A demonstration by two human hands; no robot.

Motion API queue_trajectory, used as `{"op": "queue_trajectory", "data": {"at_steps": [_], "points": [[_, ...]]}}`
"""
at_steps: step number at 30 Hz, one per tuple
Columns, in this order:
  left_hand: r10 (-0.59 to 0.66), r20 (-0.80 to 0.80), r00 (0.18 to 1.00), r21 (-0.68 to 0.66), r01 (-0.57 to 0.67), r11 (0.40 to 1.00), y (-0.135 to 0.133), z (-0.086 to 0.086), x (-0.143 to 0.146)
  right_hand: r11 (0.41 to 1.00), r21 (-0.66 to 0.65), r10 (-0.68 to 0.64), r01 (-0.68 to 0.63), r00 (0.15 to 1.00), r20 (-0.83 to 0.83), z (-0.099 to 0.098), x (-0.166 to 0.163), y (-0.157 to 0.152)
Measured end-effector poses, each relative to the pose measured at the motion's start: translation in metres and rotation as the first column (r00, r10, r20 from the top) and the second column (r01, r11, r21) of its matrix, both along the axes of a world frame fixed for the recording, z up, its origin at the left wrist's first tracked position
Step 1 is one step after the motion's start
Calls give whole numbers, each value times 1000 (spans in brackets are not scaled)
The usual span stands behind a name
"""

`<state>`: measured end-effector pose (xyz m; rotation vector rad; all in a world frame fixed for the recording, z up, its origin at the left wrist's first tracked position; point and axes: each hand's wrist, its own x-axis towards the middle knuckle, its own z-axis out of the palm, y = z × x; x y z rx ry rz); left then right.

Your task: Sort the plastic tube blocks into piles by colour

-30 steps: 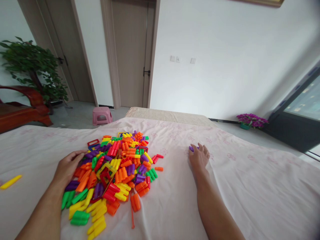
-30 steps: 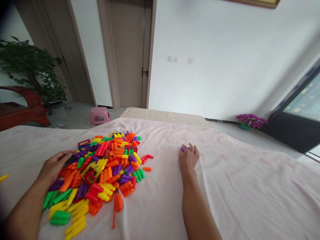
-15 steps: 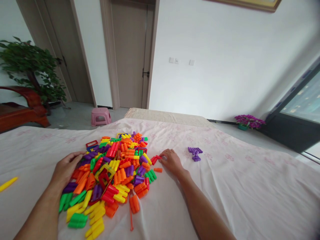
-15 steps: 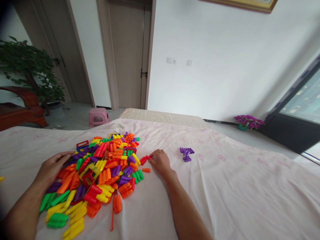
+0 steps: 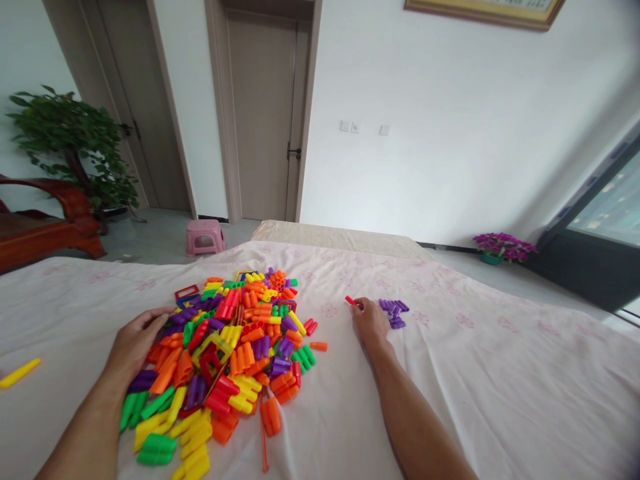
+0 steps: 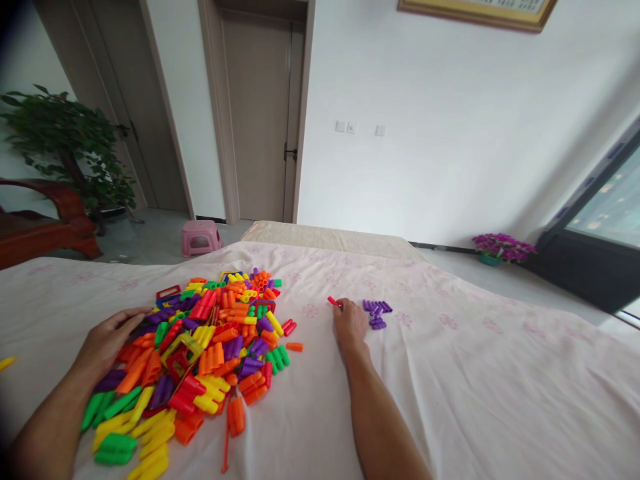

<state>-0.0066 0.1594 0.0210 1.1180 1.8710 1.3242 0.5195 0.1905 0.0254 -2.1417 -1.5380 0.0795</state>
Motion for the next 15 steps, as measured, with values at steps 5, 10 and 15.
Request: {"op": "queue_trajectory", "data": {"at_steps": [5, 10, 15], "points": [[2, -12, 1000, -15, -2, 1000, 1, -1, -1, 998, 63, 10, -10, 1000, 2, 1, -4, -5], [-14, 0, 1000, -2, 14, 1000, 4, -5, -5, 922, 154, 361, -354, 932, -18, 3, -24, -13], [-12, 13, 1000, 2, 12, 1000, 4, -5, -4, 740, 123, 671, -661, 736, -88, 9, -54, -21]]}}
